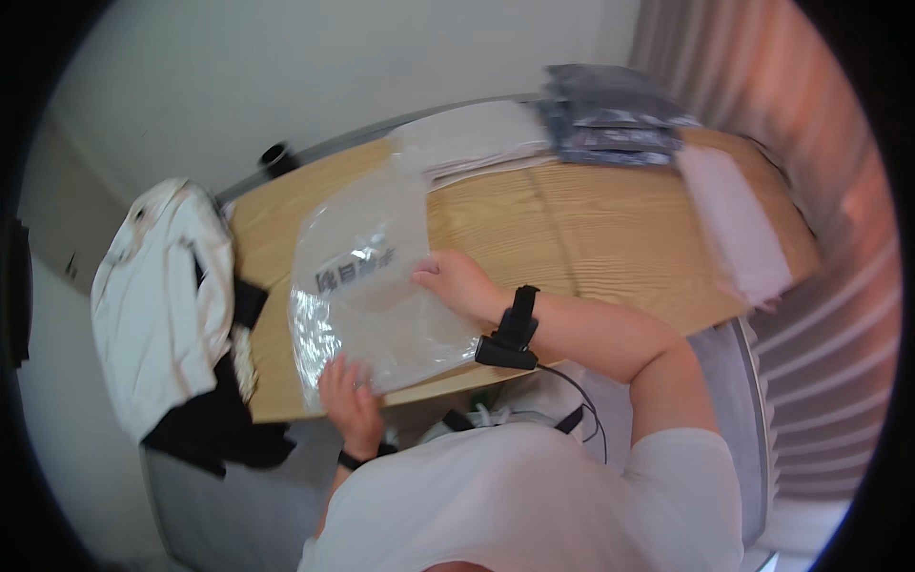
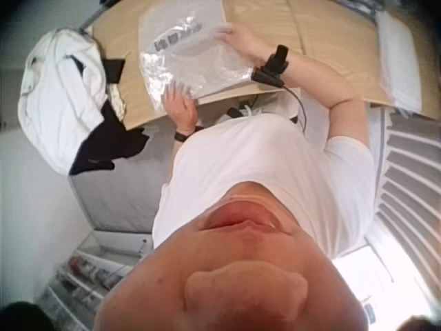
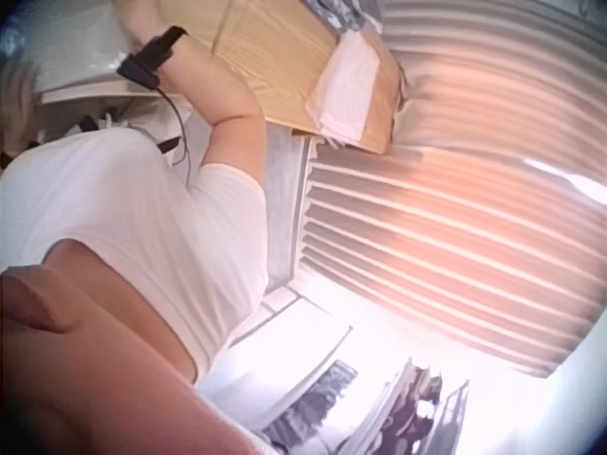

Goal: Fold the pants and put them into the plastic bag.

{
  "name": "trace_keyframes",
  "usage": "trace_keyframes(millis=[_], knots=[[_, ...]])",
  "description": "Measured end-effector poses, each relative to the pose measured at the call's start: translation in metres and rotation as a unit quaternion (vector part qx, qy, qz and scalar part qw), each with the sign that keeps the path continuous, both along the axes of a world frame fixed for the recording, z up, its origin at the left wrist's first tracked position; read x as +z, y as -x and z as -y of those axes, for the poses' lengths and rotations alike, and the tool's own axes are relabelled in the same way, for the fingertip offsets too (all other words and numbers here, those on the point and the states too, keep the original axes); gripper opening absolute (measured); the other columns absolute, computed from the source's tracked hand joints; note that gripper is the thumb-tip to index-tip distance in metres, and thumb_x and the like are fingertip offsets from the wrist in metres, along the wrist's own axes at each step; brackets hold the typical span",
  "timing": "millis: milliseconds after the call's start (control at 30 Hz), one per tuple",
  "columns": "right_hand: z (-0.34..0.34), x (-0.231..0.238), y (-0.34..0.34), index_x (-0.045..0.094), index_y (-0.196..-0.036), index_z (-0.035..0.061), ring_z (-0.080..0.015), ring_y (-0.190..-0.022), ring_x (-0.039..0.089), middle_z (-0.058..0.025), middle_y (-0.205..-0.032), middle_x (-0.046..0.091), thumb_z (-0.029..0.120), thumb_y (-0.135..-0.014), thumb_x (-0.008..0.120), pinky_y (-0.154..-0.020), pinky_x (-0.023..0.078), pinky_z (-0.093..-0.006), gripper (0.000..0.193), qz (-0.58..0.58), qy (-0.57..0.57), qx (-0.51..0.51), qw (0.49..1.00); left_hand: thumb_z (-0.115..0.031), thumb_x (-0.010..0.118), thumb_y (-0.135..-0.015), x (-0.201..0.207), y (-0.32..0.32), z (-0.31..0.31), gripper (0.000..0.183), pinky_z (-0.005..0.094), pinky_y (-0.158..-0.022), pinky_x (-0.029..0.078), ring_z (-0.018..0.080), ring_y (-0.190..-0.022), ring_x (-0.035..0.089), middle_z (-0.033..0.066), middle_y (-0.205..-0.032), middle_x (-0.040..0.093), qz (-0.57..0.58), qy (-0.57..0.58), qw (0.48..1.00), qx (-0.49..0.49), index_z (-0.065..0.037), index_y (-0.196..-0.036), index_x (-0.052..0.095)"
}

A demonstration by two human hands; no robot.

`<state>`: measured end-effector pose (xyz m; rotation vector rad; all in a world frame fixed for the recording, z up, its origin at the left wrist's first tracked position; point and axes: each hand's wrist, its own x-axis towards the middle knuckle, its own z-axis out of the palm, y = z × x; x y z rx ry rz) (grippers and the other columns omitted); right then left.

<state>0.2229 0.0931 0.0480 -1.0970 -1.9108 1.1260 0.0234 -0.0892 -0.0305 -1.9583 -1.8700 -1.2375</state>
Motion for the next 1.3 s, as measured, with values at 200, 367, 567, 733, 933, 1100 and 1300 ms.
trace_keyframes(millis=[200,367,567,733,933,1100,1300], knots=[[-0.017,0.064,-0.189,0.066,-0.098,0.0025,-0.0098,-0.071,0.056,-0.0028,-0.077,0.063,0.020,-0.088,0.058,-0.065,0.046,-0.0251,0.022,0.076,0.066,-0.154,0.983,-0.017,0.042,-0.090,0.002,0.001,0.009,0.032,0.0491,-0.099,0.033,0.0411,-0.117,0.045,0.0224,-0.122,0.052,-0.030,0.042,0.999,0.016,0.004,-0.112,0.053],[-0.004,0.105,-0.392,0.062,-0.106,0.0029,-0.0057,-0.063,0.046,0.0039,-0.071,0.053,0.014,-0.087,0.054,-0.056,0.039,-0.0213,0.024,0.025,-0.037,-0.334,0.941,-0.020,0.042,-0.091,-0.003,-0.009,0.001,0.033,0.0483,-0.098,0.036,0.0418,-0.115,0.047,0.0220,-0.121,0.054,-0.017,0.043,0.998,0.042,0.005,-0.110,0.053],[0.025,0.119,-0.602,0.062,-0.105,0.0057,-0.0056,-0.063,0.045,0.0067,-0.074,0.053,0.018,-0.090,0.054,-0.057,0.037,-0.0206,0.021,-0.129,-0.074,-0.515,0.844,-0.016,0.041,-0.092,-0.009,-0.009,0.002,0.033,0.0412,-0.095,0.038,0.0355,-0.113,0.050,0.0197,-0.124,0.052,-0.055,0.069,0.993,0.079,0.005,-0.116,0.051],[0.012,0.064,-0.723,0.063,-0.086,0.0082,-0.0096,-0.056,0.047,0.0035,-0.068,0.054,0.020,-0.087,0.055,-0.051,0.038,-0.0240,0.014,-0.101,-0.027,-0.595,0.797,-0.034,0.038,-0.093,0.000,-0.014,-0.005,0.047,0.0463,-0.082,0.046,0.0411,-0.095,0.057,0.0251,-0.107,0.060,-0.054,0.089,0.992,0.073,0.003,-0.118,0.055],[-0.044,0.007,-0.726,0.064,-0.081,0.0083,-0.0103,-0.051,0.044,0.0022,-0.060,0.049,0.019,-0.085,0.057,-0.045,0.036,-0.0269,0.014,0.022,0.029,-0.587,0.808,-0.033,0.041,-0.093,-0.001,-0.016,0.001,0.046,0.0440,-0.083,0.046,0.0363,-0.095,0.059,0.0213,-0.107,0.061,-0.010,0.107,0.988,0.110,0.002,-0.119,0.054],[-0.074,-0.013,-0.733,0.064,-0.096,0.0058,-0.0110,-0.060,0.052,-0.0008,-0.068,0.056,0.018,-0.085,0.054,-0.051,0.042,-0.0282,0.019,0.218,0.131,-0.509,0.822,-0.031,0.042,-0.093,-0.001,-0.019,0.001,0.044,0.0434,-0.086,0.045,0.0379,-0.098,0.058,0.0223,-0.108,0.060,-0.018,0.105,0.988,0.114,0.003,-0.118,0.054],[-0.077,-0.041,-0.748,0.053,-0.121,0.0012,-0.0232,-0.084,0.063,-0.0149,-0.098,0.065,0.027,-0.077,0.067,-0.075,0.049,-0.0354,0.052,0.230,0.019,-0.564,0.793,-0.031,0.043,-0.093,0.006,-0.022,0.002,0.043,0.0448,-0.090,0.043,0.0383,-0.102,0.056,0.0220,-0.113,0.059,-0.021,0.137,0.982,0.127,0.003,-0.117,0.055]])
